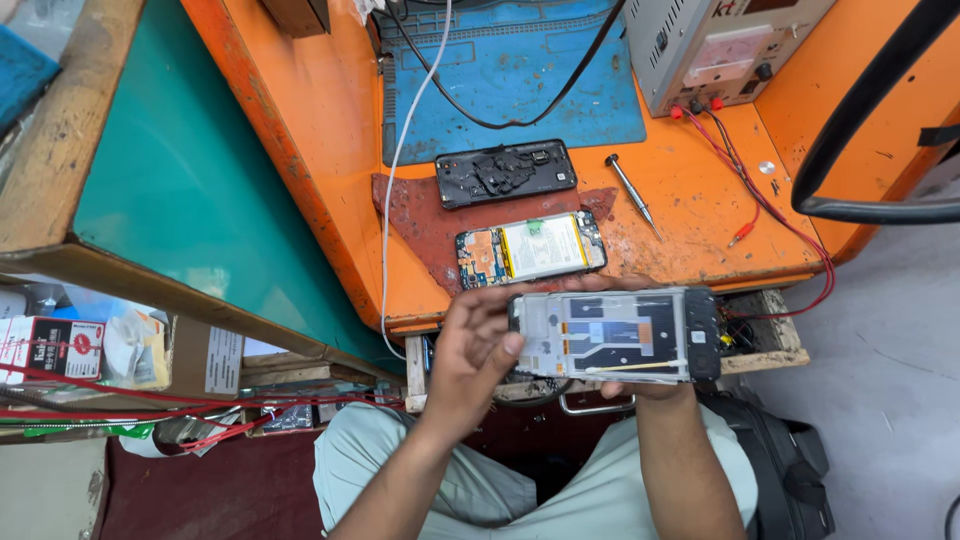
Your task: The person retrieves a new smartphone screen assembly from a drawer and aligns it with the internal components of a disassembled smartphone on a workbench.
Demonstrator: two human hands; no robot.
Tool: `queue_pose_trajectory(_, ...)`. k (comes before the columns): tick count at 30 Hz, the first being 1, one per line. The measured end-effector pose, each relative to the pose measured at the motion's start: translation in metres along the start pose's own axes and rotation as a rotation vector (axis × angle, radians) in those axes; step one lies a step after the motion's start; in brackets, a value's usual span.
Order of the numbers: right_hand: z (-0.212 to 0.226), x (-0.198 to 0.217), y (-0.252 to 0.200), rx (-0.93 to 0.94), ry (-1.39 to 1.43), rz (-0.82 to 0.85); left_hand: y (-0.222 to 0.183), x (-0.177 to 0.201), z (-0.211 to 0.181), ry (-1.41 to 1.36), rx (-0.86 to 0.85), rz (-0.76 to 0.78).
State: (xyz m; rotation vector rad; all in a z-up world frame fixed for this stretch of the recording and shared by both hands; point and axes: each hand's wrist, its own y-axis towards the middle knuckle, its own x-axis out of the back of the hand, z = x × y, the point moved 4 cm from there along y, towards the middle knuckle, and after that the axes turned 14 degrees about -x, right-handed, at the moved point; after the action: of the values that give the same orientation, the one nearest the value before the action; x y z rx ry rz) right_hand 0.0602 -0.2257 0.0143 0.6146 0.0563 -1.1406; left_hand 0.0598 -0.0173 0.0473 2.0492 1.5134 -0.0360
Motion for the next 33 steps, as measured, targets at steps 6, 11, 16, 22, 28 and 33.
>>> queue_pose_trajectory(6,-0.001,0.006,0.002,0.027,0.115,0.016,-0.005,-0.028,-0.055,0.935,-0.355,-0.009)
queue_pose_trajectory(11,-0.010,0.008,0.000,0.032,0.185,0.070,0.004,-0.036,-0.047,0.827,-0.189,-0.029)
queue_pose_trajectory(16,-0.009,0.005,-0.001,0.069,-0.053,0.078,0.003,-0.042,-0.041,0.809,-0.209,-0.034)
queue_pose_trajectory(22,-0.009,0.011,-0.002,0.094,-0.094,0.074,0.004,-0.043,-0.034,0.750,-0.104,-0.093)
queue_pose_trajectory(28,-0.014,0.016,-0.003,0.028,0.132,0.075,0.005,-0.046,-0.032,0.724,-0.094,-0.085)
queue_pose_trajectory(33,-0.005,0.008,0.003,0.065,0.001,-0.030,0.010,-0.050,-0.039,0.780,-0.159,-0.089)
